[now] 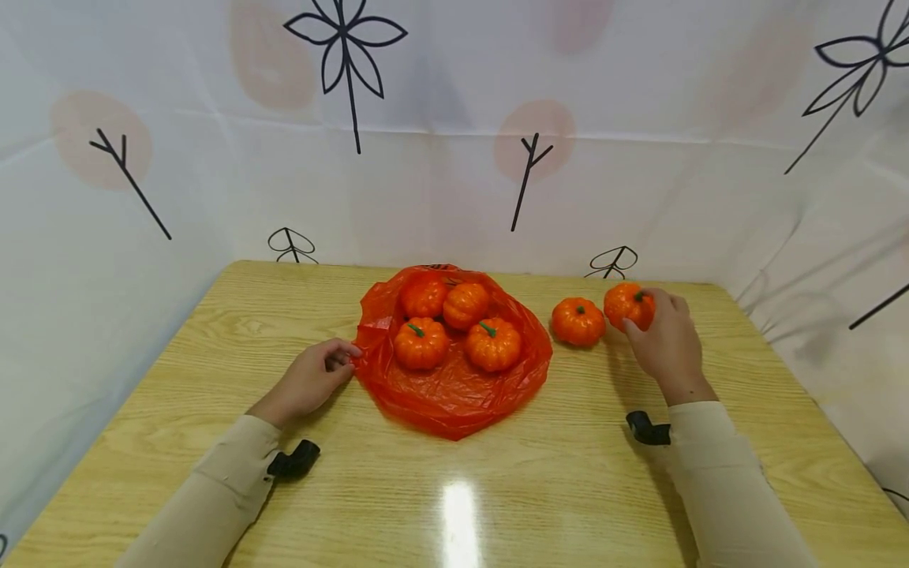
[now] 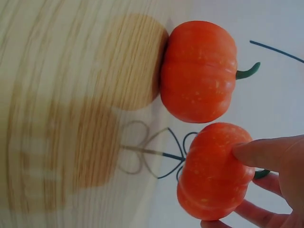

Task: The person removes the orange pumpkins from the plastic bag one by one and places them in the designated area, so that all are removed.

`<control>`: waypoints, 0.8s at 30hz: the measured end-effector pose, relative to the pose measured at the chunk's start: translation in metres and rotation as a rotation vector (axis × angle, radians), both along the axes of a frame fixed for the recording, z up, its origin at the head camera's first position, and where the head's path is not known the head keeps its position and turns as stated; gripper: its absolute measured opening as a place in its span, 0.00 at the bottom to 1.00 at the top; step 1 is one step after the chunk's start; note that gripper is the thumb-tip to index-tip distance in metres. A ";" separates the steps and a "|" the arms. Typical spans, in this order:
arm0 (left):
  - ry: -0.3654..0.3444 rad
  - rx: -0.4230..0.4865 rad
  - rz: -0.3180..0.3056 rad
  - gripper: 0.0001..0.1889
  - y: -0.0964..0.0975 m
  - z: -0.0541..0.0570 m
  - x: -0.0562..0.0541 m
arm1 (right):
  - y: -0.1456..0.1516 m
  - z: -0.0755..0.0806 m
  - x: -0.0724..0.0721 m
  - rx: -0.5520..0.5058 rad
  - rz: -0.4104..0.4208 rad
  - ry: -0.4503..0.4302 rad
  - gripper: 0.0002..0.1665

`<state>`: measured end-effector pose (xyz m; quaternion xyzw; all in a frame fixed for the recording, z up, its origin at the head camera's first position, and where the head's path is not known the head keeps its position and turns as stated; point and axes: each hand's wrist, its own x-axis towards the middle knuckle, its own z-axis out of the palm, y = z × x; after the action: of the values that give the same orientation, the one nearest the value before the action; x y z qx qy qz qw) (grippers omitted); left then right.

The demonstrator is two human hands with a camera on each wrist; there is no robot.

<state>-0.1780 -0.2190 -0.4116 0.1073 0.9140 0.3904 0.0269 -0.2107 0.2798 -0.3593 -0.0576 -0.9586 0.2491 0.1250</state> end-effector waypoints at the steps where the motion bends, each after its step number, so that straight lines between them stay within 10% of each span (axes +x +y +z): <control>1: 0.001 0.000 -0.001 0.10 0.000 0.000 0.000 | 0.001 -0.001 0.000 0.003 0.001 -0.004 0.35; 24: -0.001 0.002 -0.001 0.10 0.000 0.000 0.000 | 0.010 -0.013 -0.003 0.036 0.034 -0.073 0.36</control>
<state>-0.1785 -0.2189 -0.4114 0.1075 0.9135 0.3914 0.0277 -0.2141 0.2895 -0.3718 -0.0479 -0.9678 0.2315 0.0869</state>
